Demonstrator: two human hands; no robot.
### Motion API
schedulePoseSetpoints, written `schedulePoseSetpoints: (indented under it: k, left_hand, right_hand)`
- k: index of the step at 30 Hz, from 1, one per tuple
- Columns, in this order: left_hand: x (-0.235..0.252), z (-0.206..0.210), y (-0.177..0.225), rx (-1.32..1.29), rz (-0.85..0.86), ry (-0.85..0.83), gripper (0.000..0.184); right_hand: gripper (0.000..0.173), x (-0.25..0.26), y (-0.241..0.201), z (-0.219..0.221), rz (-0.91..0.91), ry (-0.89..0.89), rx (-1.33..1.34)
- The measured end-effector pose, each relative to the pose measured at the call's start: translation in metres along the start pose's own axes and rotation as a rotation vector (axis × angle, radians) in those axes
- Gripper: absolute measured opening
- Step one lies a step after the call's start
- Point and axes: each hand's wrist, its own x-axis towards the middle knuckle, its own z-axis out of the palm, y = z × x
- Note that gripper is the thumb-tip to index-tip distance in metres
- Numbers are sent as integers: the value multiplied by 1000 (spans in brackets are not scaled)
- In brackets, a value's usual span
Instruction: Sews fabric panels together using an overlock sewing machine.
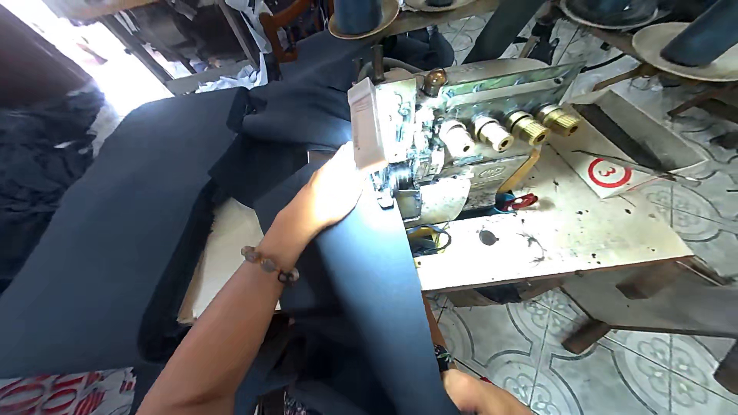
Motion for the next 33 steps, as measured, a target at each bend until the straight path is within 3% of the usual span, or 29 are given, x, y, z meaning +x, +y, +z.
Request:
schedulePoseSetpoints:
  k: [2,7,11,14,16,19,22,25,28,33]
  left_hand:
    - [25,3,-13,13,10,32,54]
    - [53,-7,-24,-27,103,181,47]
    - [60,-41,13,76,-106,22,49]
    - [82,-32,-5,188,-77,115,42]
    - [82,-22,-17,129,-108,199,43]
    - [-7,-9,-17,-79,-107,316,54]
    - [-120,37,-41,-109,-164,360,72]
    - [-179,59,-61,46,-176,363,23]
    - [-168,15,-61,171,-215,326,20]
    - [-81,-58,-61,90,-394,243,30]
  right_hand:
    - [29,2,6,-2,20,111,-19]
    - [24,18,18,-3,191,416,-159]
    - [26,44,24,-10,277,615,-299]
    - [24,66,22,-15,310,691,-375]
    - [23,76,18,-17,350,729,-362]
    - [20,78,15,-27,383,674,-234]
    - [13,72,7,-43,538,555,-66]
    - [13,77,7,-49,523,463,175]
    - [17,93,12,-47,422,507,407]
    - [32,139,15,-30,350,716,731]
